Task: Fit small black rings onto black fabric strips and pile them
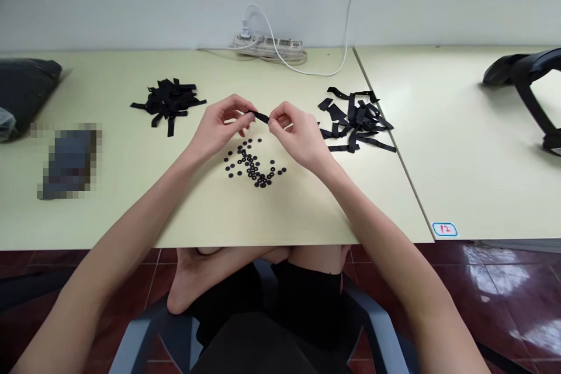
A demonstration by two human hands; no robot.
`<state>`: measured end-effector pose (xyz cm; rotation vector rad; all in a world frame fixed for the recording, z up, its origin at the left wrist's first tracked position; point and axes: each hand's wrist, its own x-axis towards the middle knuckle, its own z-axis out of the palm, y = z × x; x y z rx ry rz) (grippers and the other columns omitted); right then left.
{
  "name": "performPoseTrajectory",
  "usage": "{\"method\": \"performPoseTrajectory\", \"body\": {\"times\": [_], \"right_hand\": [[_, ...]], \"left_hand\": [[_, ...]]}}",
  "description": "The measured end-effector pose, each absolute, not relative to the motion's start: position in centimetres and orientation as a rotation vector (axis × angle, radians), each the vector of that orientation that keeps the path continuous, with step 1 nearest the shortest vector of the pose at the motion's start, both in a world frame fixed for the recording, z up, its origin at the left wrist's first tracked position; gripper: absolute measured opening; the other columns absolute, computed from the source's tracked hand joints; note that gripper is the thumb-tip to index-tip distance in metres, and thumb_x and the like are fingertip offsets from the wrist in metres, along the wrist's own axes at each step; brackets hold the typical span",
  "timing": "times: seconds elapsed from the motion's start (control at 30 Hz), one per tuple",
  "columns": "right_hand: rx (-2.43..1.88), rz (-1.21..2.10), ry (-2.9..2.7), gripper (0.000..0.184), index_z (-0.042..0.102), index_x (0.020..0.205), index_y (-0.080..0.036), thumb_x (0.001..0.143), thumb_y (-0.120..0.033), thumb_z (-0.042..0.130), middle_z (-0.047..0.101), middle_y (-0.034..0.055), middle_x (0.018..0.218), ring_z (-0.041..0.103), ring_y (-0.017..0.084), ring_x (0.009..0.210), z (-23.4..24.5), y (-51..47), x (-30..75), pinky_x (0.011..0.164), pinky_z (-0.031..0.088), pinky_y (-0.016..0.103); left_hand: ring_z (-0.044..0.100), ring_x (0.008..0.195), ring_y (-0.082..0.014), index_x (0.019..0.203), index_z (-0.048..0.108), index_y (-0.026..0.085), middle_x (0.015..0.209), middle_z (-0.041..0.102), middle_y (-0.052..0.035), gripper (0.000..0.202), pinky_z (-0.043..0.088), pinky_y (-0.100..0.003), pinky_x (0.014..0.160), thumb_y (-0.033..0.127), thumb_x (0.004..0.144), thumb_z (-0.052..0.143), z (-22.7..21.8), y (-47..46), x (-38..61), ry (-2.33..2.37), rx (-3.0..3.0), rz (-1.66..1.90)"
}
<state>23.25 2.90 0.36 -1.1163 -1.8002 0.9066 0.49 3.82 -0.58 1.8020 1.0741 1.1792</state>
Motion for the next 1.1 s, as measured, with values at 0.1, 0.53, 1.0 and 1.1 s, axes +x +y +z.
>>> {"method": "performPoseTrajectory", "body": {"times": [0.1, 0.53, 1.0, 1.1], "right_hand": [[-1.099, 0.915, -1.779, 0.012, 0.065, 0.093, -0.025, 0.100, -0.031, 0.072, 0.071, 0.0019, 0.087, 0.069, 0.021, 0.089, 0.4, 2.8, 23.2, 0.083, 0.055, 0.040], [-1.048, 0.998, -1.801, 0.029, 0.069, 0.102, -0.027, 0.107, -0.056, 0.067, 0.068, 0.0046, 0.094, 0.071, 0.024, 0.095, 0.9, 2.2, 22.9, 0.090, 0.061, 0.044], [-0.961, 1.069, -2.318, 0.014, 0.082, 0.096, -0.026, 0.099, -0.038, 0.077, 0.081, 0.0071, 0.105, 0.072, 0.025, 0.092, 0.4, 2.1, 23.7, 0.090, 0.058, 0.043], [-0.926, 1.077, -2.361, 0.011, 0.083, 0.094, -0.026, 0.094, -0.038, 0.083, 0.080, 0.0068, 0.104, 0.071, 0.026, 0.092, -0.2, 2.2, 23.5, 0.087, 0.057, 0.042]], "left_hand": [[0.074, 0.093, -0.0167, 0.104, 0.075, 0.023, 0.111, 0.077, -0.0052, 0.019, 0.061, -0.026, 0.073, 0.042, 0.103, 0.077, -0.5, 3.6, 0.5, 1.129, 1.868, 1.149], [0.074, 0.095, -0.0201, 0.099, 0.080, 0.022, 0.101, 0.081, -0.0048, 0.019, 0.059, -0.032, 0.084, 0.042, 0.098, 0.079, 0.5, 3.0, 0.3, 1.090, 1.938, 0.976], [0.075, 0.094, -0.0173, 0.095, 0.064, 0.024, 0.099, 0.074, -0.0046, 0.037, 0.064, -0.029, 0.084, 0.059, 0.105, 0.075, -1.3, 5.7, -1.5, 1.198, 1.468, 1.271], [0.075, 0.092, -0.0159, 0.096, 0.064, 0.025, 0.099, 0.076, -0.0043, 0.038, 0.063, -0.027, 0.083, 0.060, 0.104, 0.076, -1.6, 5.9, -1.6, 1.196, 1.453, 1.270]]}}
